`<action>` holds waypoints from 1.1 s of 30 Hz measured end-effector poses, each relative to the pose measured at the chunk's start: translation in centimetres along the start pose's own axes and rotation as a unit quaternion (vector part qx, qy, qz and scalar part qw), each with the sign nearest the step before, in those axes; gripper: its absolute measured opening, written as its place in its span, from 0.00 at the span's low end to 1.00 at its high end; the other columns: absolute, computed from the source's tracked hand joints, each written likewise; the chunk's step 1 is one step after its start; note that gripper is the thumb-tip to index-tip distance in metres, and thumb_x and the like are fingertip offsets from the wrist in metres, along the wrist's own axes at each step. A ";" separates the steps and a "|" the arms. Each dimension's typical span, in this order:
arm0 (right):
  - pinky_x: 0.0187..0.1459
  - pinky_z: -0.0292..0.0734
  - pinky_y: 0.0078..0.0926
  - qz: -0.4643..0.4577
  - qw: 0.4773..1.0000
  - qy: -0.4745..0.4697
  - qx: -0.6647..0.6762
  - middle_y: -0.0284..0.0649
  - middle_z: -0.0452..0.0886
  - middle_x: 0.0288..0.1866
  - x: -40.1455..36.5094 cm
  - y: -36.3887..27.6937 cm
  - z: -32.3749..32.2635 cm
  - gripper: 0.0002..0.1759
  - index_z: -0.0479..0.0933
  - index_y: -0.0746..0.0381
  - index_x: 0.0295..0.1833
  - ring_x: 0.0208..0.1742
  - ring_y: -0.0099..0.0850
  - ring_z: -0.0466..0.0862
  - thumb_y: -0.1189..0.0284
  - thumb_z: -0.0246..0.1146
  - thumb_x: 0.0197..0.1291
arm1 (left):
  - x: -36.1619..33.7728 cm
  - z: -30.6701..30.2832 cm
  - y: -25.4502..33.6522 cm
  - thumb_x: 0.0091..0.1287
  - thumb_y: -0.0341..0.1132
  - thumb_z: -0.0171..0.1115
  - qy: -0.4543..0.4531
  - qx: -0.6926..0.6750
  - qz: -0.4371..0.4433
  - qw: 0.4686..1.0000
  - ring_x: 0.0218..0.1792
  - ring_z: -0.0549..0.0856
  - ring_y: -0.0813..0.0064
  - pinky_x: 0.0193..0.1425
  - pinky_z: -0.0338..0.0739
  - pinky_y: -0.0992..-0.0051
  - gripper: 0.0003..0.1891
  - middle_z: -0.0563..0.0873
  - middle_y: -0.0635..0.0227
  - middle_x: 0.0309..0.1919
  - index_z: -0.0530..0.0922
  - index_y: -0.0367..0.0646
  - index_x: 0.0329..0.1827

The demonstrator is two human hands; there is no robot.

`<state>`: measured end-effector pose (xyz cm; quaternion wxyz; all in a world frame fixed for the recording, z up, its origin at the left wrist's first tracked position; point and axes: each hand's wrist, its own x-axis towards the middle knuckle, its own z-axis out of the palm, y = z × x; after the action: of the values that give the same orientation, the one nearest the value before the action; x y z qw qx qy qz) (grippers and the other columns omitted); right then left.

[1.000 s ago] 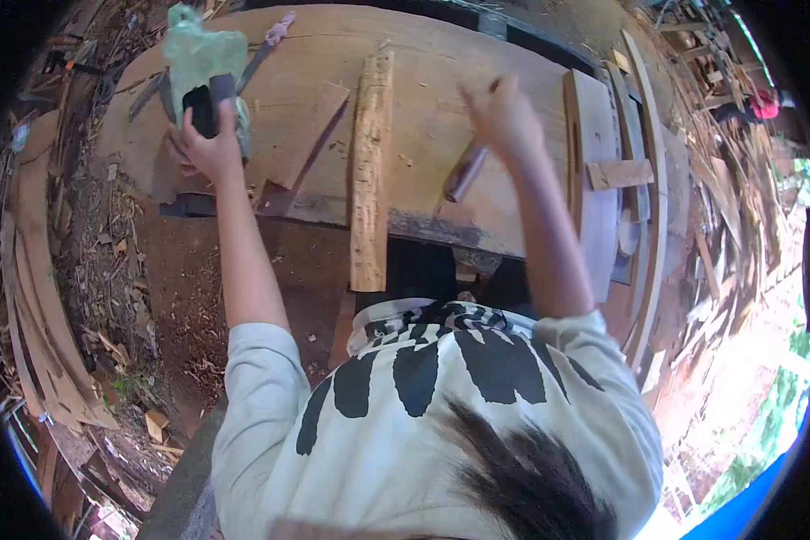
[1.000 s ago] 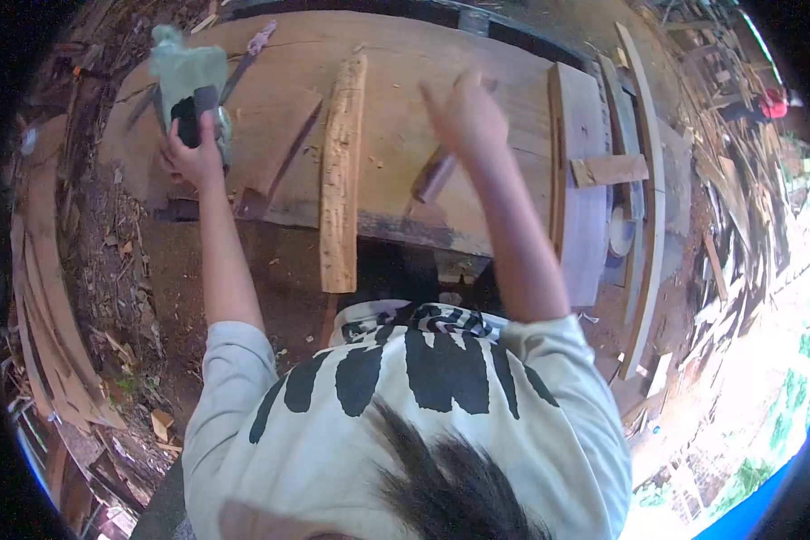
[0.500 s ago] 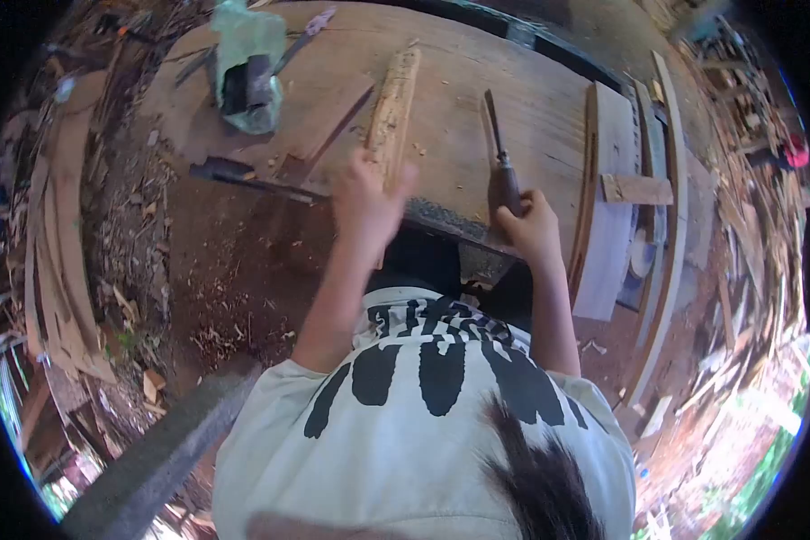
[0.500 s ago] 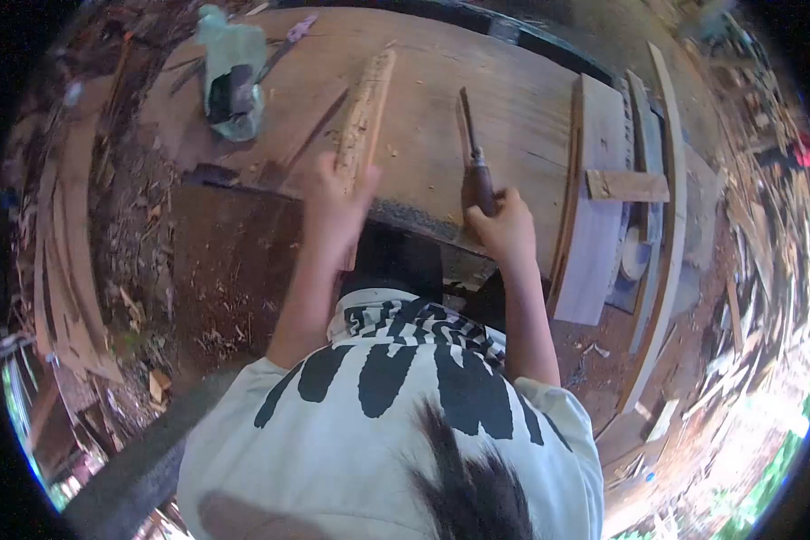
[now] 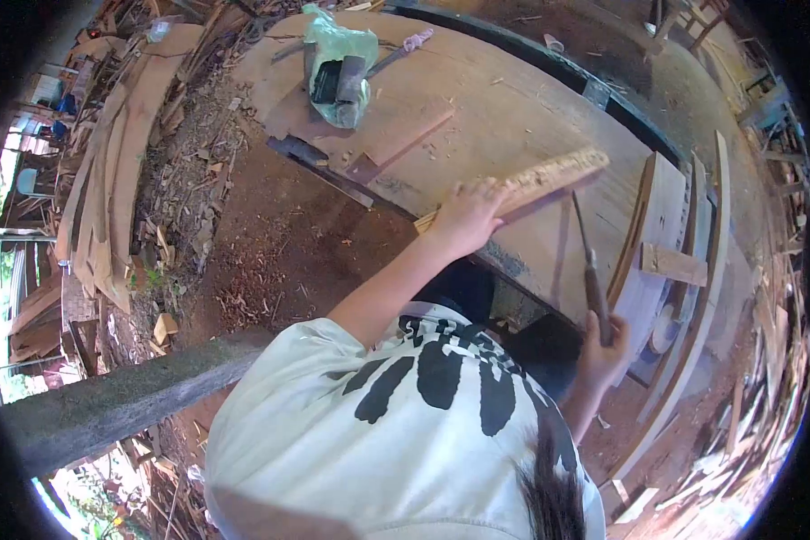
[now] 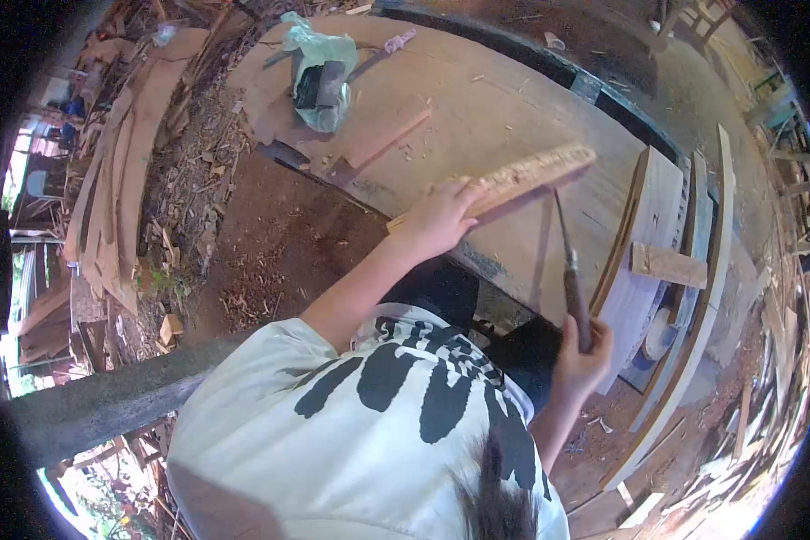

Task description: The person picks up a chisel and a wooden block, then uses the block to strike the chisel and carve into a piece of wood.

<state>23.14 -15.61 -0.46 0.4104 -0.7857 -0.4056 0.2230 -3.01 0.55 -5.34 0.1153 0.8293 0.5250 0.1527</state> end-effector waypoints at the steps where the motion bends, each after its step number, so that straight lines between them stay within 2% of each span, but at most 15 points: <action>1: 0.39 0.75 0.21 0.024 0.999 0.022 0.017 0.35 0.81 0.33 0.1 1.2 -1.1 0.14 0.78 0.68 0.44 0.35 0.24 0.79 0.71 0.73 0.59 | 0.4 -0.3 0.3 0.65 0.42 0.66 -0.028 -0.004 -0.002 1.000 0.66 0.74 0.55 0.68 0.65 0.52 0.32 0.76 0.58 0.65 0.67 0.49 0.72; 2: 0.37 0.74 0.19 0.077 0.993 0.050 0.076 0.35 0.81 0.32 -0.8 -3.2 -2.2 0.14 0.79 0.67 0.43 0.34 0.23 0.78 0.71 0.73 0.59 | 0.8 -0.9 0.6 0.65 0.42 0.66 -0.026 -0.002 -0.005 1.000 0.66 0.74 0.55 0.68 0.65 0.52 0.32 0.76 0.58 0.65 0.67 0.49 0.72; 5: 0.36 0.73 0.17 0.015 0.989 0.142 0.032 0.35 0.80 0.32 -0.5 -2.8 -4.2 0.13 0.79 0.67 0.42 0.34 0.23 0.78 0.72 0.73 0.59 | 1.0 -1.7 0.9 0.64 0.43 0.66 -0.088 -0.030 0.012 0.996 0.70 0.70 0.57 0.70 0.62 0.50 0.32 0.74 0.61 0.67 0.67 0.55 0.72; 7: 0.36 0.74 0.19 -0.158 0.960 0.232 0.024 0.36 0.80 0.33 -0.4 -3.4 -4.9 0.13 0.80 0.66 0.42 0.34 0.23 0.78 0.71 0.74 0.57 | 0.9 -1.5 0.7 0.64 0.42 0.66 -0.102 -0.038 0.023 0.994 0.72 0.67 0.64 0.71 0.58 0.45 0.31 0.73 0.67 0.68 0.68 0.57 0.71; 10: 0.37 0.75 0.21 -0.235 0.939 0.248 -0.036 0.38 0.81 0.35 -0.1 -3.2 -5.2 0.13 0.80 0.66 0.41 0.36 0.26 0.78 0.71 0.75 0.56 | 0.6 -1.5 0.3 0.64 0.39 0.66 -0.126 -0.040 0.050 0.990 0.73 0.66 0.65 0.71 0.53 0.39 0.31 0.72 0.69 0.70 0.68 0.59 0.71; 14: 0.51 0.74 0.34 -0.219 0.958 0.183 0.027 0.41 0.81 0.38 1.0 -5.3 -3.8 0.11 0.79 0.65 0.39 0.40 0.34 0.80 0.75 0.69 0.48 | 0.4 -2.0 0.9 0.64 0.31 0.64 -0.156 0.018 0.028 0.987 0.76 0.62 0.67 0.72 0.44 0.31 0.30 0.69 0.77 0.74 0.69 0.65 0.69; 16: 0.56 0.73 0.40 -0.223 0.936 0.156 0.222 0.43 0.81 0.36 2.1 -6.2 -2.7 0.13 0.76 0.65 0.39 0.41 0.37 0.81 0.76 0.66 0.45 | 0.7 -2.1 0.4 0.64 0.29 0.63 -0.150 0.033 0.047 0.987 0.77 0.61 0.67 0.74 0.42 0.34 0.30 0.68 0.78 0.74 0.70 0.66 0.69; 17: 0.56 0.73 0.40 -0.219 0.938 0.167 0.211 0.43 0.81 0.36 2.6 -6.2 -2.4 0.13 0.76 0.65 0.39 0.41 0.37 0.81 0.76 0.66 0.45 | 1.0 -2.1 0.6 0.64 0.29 0.63 -0.156 0.025 0.060 0.986 0.77 0.61 0.67 0.74 0.42 0.34 0.30 0.68 0.78 0.74 0.70 0.66 0.69; 19: 0.56 0.74 0.43 -0.209 0.888 0.113 0.394 0.46 0.81 0.35 3.1 -5.9 -1.9 0.12 0.73 0.65 0.38 0.40 0.38 0.81 0.79 0.64 0.46 | 1.2 -2.6 0.5 0.64 0.28 0.63 -0.160 0.003 0.028 0.987 0.77 0.62 0.67 0.78 0.39 0.42 0.29 0.69 0.79 0.74 0.72 0.64 0.68; 20: 0.56 0.74 0.43 -0.206 0.889 0.118 0.391 0.46 0.81 0.35 3.1 -5.8 -2.1 0.12 0.73 0.65 0.38 0.40 0.38 0.81 0.79 0.64 0.46 | 1.2 -2.3 0.3 0.64 0.28 0.63 -0.164 0.002 0.033 0.986 0.77 0.62 0.67 0.78 0.39 0.42 0.29 0.69 0.79 0.74 0.72 0.64 0.68; 22: 0.57 0.74 0.48 -0.209 0.891 0.107 0.389 0.46 0.78 0.33 3.1 -5.7 -2.5 0.13 0.71 0.63 0.40 0.37 0.36 0.79 0.80 0.59 0.46 | 1.3 -2.1 -0.1 0.62 0.36 0.68 -0.128 -0.039 0.042 0.990 0.75 0.65 0.66 0.76 0.44 0.45 0.28 0.73 0.76 0.71 0.73 0.62 0.66; 24: 0.51 0.74 0.46 -0.228 0.883 0.119 0.392 0.45 0.77 0.31 3.4 -4.8 -3.2 0.10 0.70 0.62 0.41 0.33 0.33 0.77 0.76 0.59 0.52 | 1.4 -2.7 0.2 0.59 0.41 0.71 -0.131 -0.040 0.043 0.990 0.73 0.67 0.66 0.75 0.46 0.48 0.29 0.74 0.75 0.69 0.73 0.61 0.65; 27: 0.40 0.69 0.38 -0.246 0.812 0.074 0.524 0.39 0.71 0.27 3.2 -4.5 -4.1 0.13 0.70 0.59 0.44 0.30 0.30 0.73 0.61 0.57 0.64 | 1.5 -3.0 0.2 0.55 0.51 0.73 -0.118 -0.048 0.057 0.990 0.68 0.71 0.66 0.72 0.50 0.51 0.32 0.78 0.74 0.63 0.74 0.60 0.63; 28: 0.40 0.69 0.38 -0.243 0.812 0.074 0.525 0.39 0.71 0.27 3.2 -4.5 -4.1 0.13 0.70 0.59 0.44 0.30 0.30 0.73 0.61 0.57 0.64 | 1.5 -2.9 0.1 0.52 0.56 0.73 -0.103 -0.055 0.073 0.991 0.64 0.73 0.66 0.71 0.50 0.52 0.34 0.80 0.75 0.59 0.74 0.60 0.62; 33: 0.40 0.73 0.41 -0.273 0.752 0.045 0.599 0.42 0.72 0.28 3.5 -4.3 -3.4 0.13 0.65 0.60 0.45 0.29 0.33 0.76 0.65 0.57 0.60 | 1.4 -3.2 -0.5 0.47 0.57 0.76 -0.121 -0.043 0.097 0.987 0.65 0.72 0.65 0.71 0.53 0.56 0.38 0.79 0.73 0.60 0.75 0.58 0.62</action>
<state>25.53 -12.85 4.90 0.8581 -0.2443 -0.3673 0.2628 -4.06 2.12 -2.32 0.1982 0.8828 0.4174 0.0840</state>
